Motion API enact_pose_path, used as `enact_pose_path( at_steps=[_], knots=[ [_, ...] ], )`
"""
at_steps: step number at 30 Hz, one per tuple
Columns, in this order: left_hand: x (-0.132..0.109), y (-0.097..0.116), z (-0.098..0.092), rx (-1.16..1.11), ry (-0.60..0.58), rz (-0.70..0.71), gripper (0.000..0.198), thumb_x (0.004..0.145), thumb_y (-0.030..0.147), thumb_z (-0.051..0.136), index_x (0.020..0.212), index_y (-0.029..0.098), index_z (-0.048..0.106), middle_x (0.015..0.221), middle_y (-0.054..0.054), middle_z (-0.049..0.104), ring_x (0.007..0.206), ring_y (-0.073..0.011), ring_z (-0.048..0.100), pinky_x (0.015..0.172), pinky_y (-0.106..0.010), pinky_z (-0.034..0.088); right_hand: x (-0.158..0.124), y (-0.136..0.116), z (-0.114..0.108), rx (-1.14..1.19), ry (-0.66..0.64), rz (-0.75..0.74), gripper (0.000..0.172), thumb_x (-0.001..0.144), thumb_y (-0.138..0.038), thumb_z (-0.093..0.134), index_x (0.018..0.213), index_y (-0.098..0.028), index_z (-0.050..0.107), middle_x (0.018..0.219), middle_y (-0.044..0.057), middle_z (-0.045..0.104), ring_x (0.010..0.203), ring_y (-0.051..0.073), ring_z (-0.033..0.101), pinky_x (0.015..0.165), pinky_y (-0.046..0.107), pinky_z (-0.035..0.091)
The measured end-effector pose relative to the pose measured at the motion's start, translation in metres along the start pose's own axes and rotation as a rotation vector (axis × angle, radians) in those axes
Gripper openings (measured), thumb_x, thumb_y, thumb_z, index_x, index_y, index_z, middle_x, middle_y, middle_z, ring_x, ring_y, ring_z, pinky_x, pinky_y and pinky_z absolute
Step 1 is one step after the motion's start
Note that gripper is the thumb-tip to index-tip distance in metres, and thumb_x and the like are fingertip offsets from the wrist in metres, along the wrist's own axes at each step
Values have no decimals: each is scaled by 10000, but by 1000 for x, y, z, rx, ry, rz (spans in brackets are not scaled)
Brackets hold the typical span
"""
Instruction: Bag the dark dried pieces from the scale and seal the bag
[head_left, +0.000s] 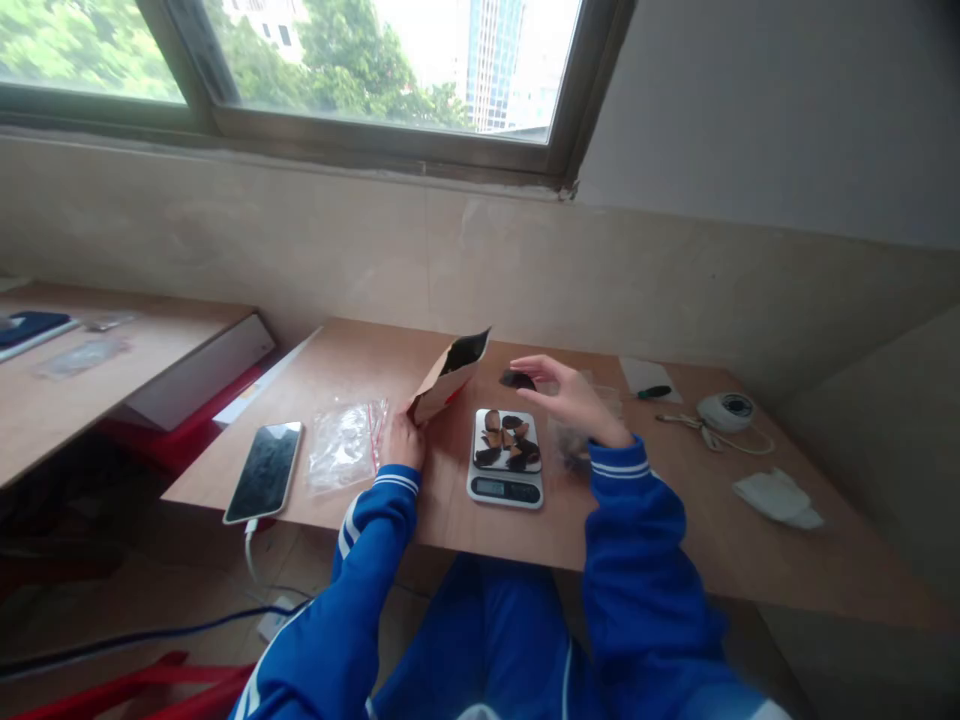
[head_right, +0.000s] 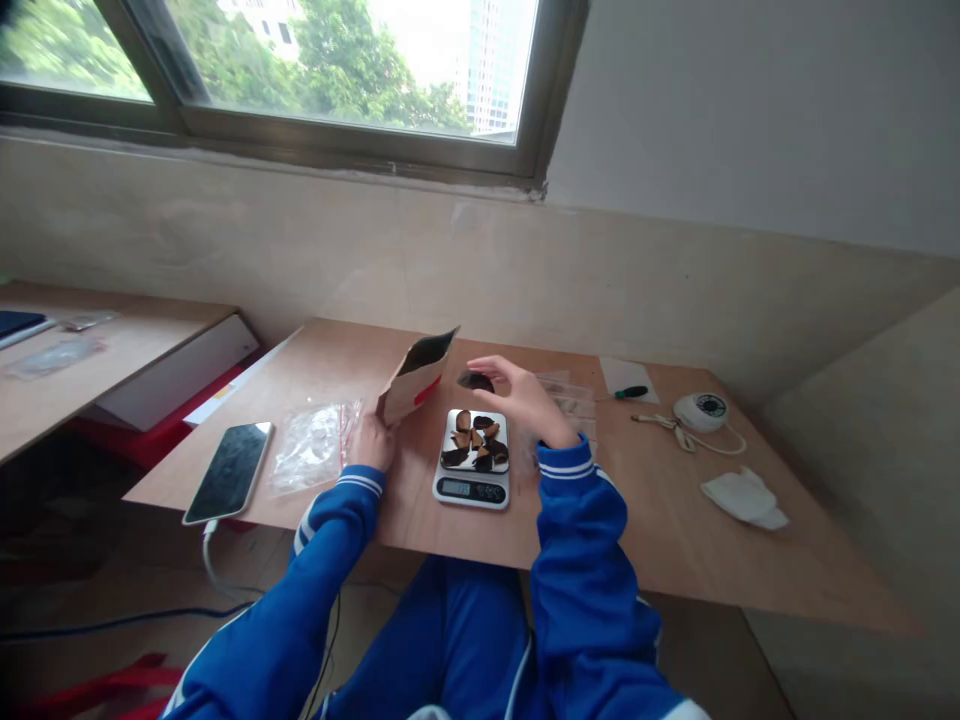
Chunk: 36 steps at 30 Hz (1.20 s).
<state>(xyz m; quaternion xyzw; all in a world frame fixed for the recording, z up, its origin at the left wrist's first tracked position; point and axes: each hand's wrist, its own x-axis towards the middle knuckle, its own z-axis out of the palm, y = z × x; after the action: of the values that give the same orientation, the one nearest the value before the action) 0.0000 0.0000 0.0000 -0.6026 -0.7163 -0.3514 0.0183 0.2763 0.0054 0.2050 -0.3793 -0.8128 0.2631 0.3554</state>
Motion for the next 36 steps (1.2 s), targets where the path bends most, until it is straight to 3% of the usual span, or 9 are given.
enact_pose_path(
  at_steps=[3,6,10,14,19,25,30,36],
  knots=[
    [0,5,-3,75,-32,-57,542,851,369,512,1278,40,468,1088,-233,611,1025,-352,607,888,-464,481,-23,46,6,-17,101,200,321,769,-212,655,1088,-174,646,1116,103,686,995,218,650,852,376,522],
    [-1,8,-2,132,-28,-63,552,867,386,482,1276,15,466,1128,-268,591,1039,-380,596,894,-500,467,-37,93,30,-52,173,358,267,744,-171,658,1008,-135,663,1010,127,717,902,221,675,798,376,535],
    [-4,11,0,196,-29,-117,576,879,409,448,1238,-40,476,1164,-322,562,1070,-435,567,887,-563,448,-42,119,58,-116,171,400,257,739,-130,638,994,-130,673,966,119,730,876,214,685,796,364,536],
    [-5,13,-2,200,-10,-107,593,885,445,417,1220,-38,495,1101,-303,591,1003,-424,591,851,-556,462,-43,113,64,-128,135,366,195,815,-196,589,956,-134,708,956,127,737,905,238,687,859,399,512],
    [-6,12,-2,189,12,-104,606,880,464,415,1240,-17,495,1075,-270,600,963,-396,605,835,-526,474,-49,105,58,-140,112,317,270,881,-204,474,993,-142,712,1037,135,720,990,251,665,927,427,478],
    [-6,12,-2,138,52,-81,616,880,433,438,1319,1,435,1186,-270,562,1071,-396,571,913,-530,453,-75,85,44,-125,295,190,301,888,-262,436,1033,-175,685,1111,113,680,1092,235,595,1007,460,423],
    [-6,20,-7,93,22,-130,666,884,392,431,1350,-79,360,1259,-330,498,1201,-451,477,961,-579,413,-128,50,44,-6,453,322,308,908,-372,437,1016,-200,669,1081,107,676,1053,244,604,957,445,467],
    [-6,25,-8,-11,102,-198,650,850,334,460,1334,-82,340,1358,-342,402,1336,-430,325,1047,-597,325,-186,26,68,196,416,525,326,876,-485,491,986,-236,671,985,103,711,956,267,663,855,423,540]
  ],
)
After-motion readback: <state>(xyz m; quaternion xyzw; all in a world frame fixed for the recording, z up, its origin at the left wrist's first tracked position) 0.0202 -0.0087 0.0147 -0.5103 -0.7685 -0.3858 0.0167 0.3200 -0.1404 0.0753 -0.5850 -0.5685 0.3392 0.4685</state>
